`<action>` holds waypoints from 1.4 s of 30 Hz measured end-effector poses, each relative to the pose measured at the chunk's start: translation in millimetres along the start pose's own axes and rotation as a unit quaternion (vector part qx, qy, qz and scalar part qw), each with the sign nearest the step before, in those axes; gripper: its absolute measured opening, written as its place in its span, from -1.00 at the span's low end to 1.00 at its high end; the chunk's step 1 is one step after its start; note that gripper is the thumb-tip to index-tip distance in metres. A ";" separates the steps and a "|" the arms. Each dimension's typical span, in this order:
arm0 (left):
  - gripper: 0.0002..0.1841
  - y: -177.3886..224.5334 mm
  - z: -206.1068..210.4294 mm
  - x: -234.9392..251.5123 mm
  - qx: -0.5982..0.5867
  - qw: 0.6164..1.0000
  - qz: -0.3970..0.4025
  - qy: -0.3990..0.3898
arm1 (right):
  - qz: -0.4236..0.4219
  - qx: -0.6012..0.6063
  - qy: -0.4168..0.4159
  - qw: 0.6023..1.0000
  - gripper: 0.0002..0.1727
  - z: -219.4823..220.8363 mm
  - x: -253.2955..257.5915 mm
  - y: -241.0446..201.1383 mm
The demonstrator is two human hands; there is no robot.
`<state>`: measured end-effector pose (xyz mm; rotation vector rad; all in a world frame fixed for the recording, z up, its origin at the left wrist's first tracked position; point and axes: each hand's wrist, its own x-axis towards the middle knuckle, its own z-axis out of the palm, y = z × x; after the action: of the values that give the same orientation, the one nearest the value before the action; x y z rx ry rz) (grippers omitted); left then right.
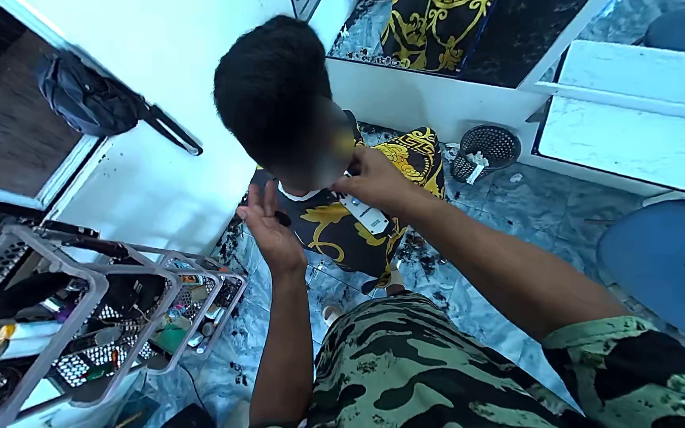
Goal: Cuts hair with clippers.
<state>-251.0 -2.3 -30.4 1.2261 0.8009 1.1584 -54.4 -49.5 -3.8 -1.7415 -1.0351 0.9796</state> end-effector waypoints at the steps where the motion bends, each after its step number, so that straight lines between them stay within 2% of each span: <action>1: -0.13 0.3 0.1 -1.2 0.006 1.000 -0.005 -0.019 | 0.011 0.014 0.001 1.000 -0.41 -0.3 -0.6 -1.3; 5: -0.12 9.2 10.0 -5.0 0.011 0.998 -0.026 -0.062 | 0.001 0.079 -0.008 0.997 -0.48 -0.3 -5.2 -19.3; 9: -0.15 14.1 16.0 -5.0 0.005 0.997 -0.042 -0.069 | 0.008 0.075 0.004 0.997 -0.53 1.8 -2.7 -21.0; 13: -0.26 8.6 15.0 -1.0 -0.008 0.997 -0.031 -0.070 | 0.000 0.116 -0.002 0.993 -0.54 7.1 -4.0 -27.8; 17: -0.27 1.0 11.4 4.5 -0.028 0.996 -0.017 -0.088 | 0.003 0.119 0.008 0.993 -0.59 11.8 -4.8 -31.3; 20: -0.30 1.6 11.8 5.7 -0.034 0.995 -0.015 -0.090 | -0.008 0.119 0.009 0.993 -0.57 15.9 -4.6 -33.0; 23: -0.31 3.3 12.7 7.5 -0.039 0.995 -0.017 -0.090 | 0.020 0.111 0.017 0.993 -0.53 16.4 -4.0 -32.0; 27: -0.31 2.1 12.5 7.9 -0.053 0.995 -0.011 -0.086 | -0.002 0.126 0.012 0.992 -0.57 20.2 -4.9 -33.5; 31: -0.29 -1.8 10.6 10.6 -0.059 0.995 -0.012 -0.084 | 0.028 0.129 0.009 0.991 -0.56 18.7 -6.3 -30.1; 35: -0.28 -2.0 10.4 10.4 -0.070 0.993 -0.012 -0.091 | -0.003 0.133 0.006 0.991 -0.56 19.6 -6.3 -32.6; 39: -0.29 0.8 10.3 9.1 -0.068 0.993 -0.013 -0.098 | 0.041 0.138 0.002 0.990 -0.56 14.5 -5.0 -27.6; 42: -0.30 1.7 10.4 8.6 -0.064 0.993 -0.018 -0.100 | -0.006 0.165 -0.003 0.986 -0.58 13.5 -5.4 -36.2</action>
<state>-239.4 2.9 -25.6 1.1948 0.5886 1.0232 -77.3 -40.5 26.5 -1.4574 -0.8311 1.0810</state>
